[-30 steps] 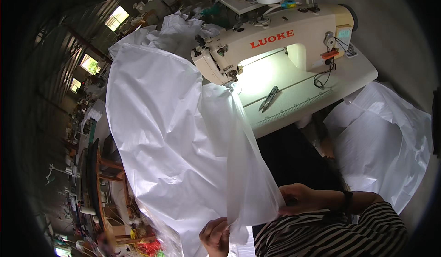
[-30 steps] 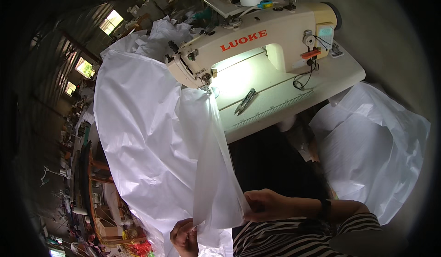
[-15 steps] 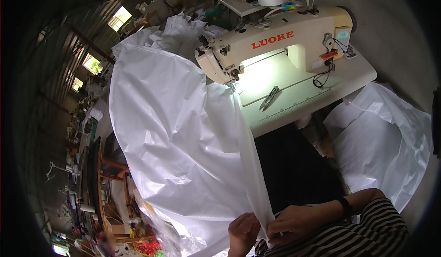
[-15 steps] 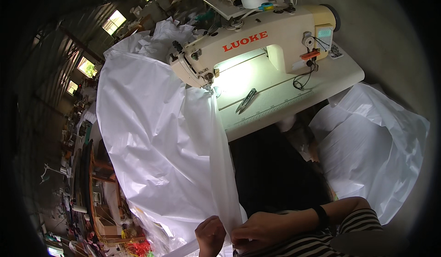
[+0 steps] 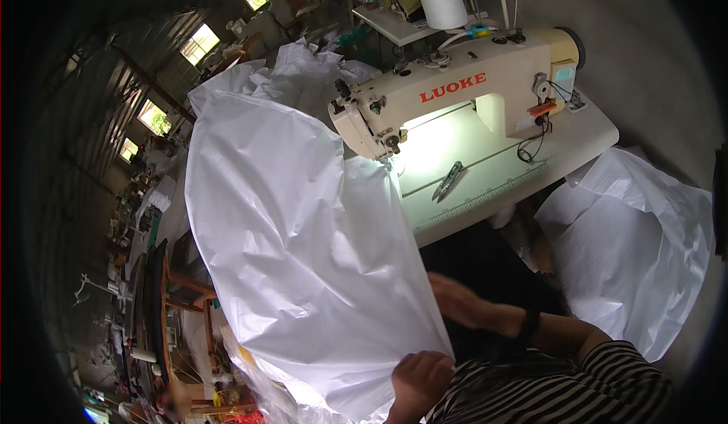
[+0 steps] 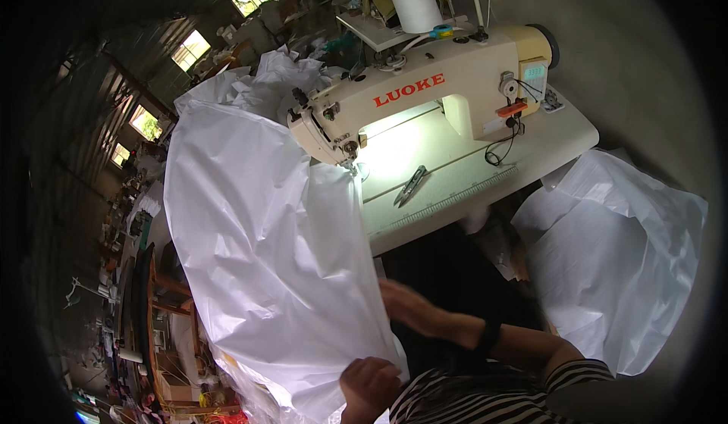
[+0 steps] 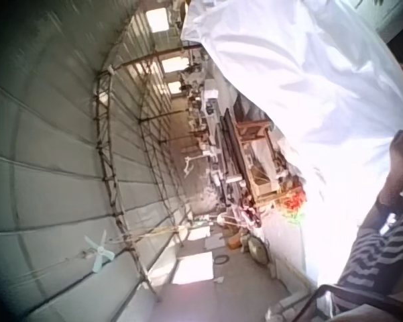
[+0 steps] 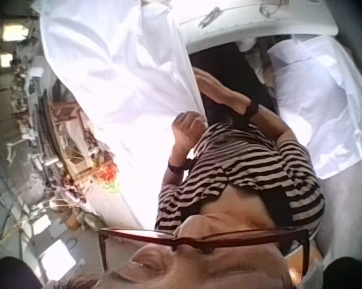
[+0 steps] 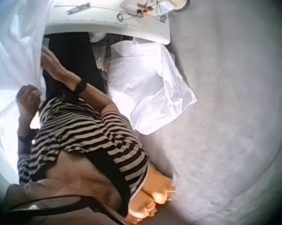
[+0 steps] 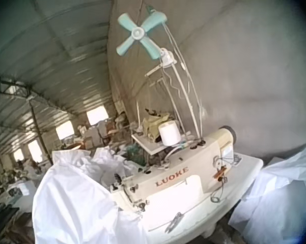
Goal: The person aligns the edges of a large white plastic sheet by hand and feeds it through a sewing machine. They repeatedly reposition and fold the material to sew seams along different sections.
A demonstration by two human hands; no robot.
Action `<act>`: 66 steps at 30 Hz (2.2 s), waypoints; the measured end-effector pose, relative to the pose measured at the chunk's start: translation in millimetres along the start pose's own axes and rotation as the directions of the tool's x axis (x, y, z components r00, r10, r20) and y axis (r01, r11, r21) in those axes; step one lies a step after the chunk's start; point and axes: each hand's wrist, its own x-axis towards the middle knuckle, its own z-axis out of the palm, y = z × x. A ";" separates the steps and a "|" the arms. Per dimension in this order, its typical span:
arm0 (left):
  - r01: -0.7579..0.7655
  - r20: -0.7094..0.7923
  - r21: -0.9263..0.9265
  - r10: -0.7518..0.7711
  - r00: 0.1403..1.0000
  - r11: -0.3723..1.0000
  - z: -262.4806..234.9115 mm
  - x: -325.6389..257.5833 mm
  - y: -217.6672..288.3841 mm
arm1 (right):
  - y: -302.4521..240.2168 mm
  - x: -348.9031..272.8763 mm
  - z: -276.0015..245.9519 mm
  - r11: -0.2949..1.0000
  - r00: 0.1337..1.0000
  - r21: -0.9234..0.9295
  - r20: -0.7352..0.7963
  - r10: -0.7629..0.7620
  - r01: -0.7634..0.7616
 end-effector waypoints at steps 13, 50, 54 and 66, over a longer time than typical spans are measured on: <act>-0.121 0.393 -0.135 0.165 0.904 0.983 5.9 22.9 -22.4 | -9.4 104.5 -66.8 0.173 0.934 -0.946 -0.304 -0.187 -0.274; 0.511 -0.049 0.238 -0.515 0.856 0.826 4.6 31.4 -138.2 | -24.1 24.1 -62.4 0.723 0.915 -0.690 -0.265 -0.303 0.040; 0.616 -0.095 0.328 -0.623 0.776 0.717 -2.3 1.1 -142.9 | -3.8 40.6 -29.7 0.450 0.838 -0.833 0.029 -0.545 0.321; 0.753 -0.487 0.112 -0.624 0.611 0.649 -47.7 -26.5 -137.8 | 32.9 43.5 -39.6 0.980 0.931 -0.041 -0.322 0.170 -0.193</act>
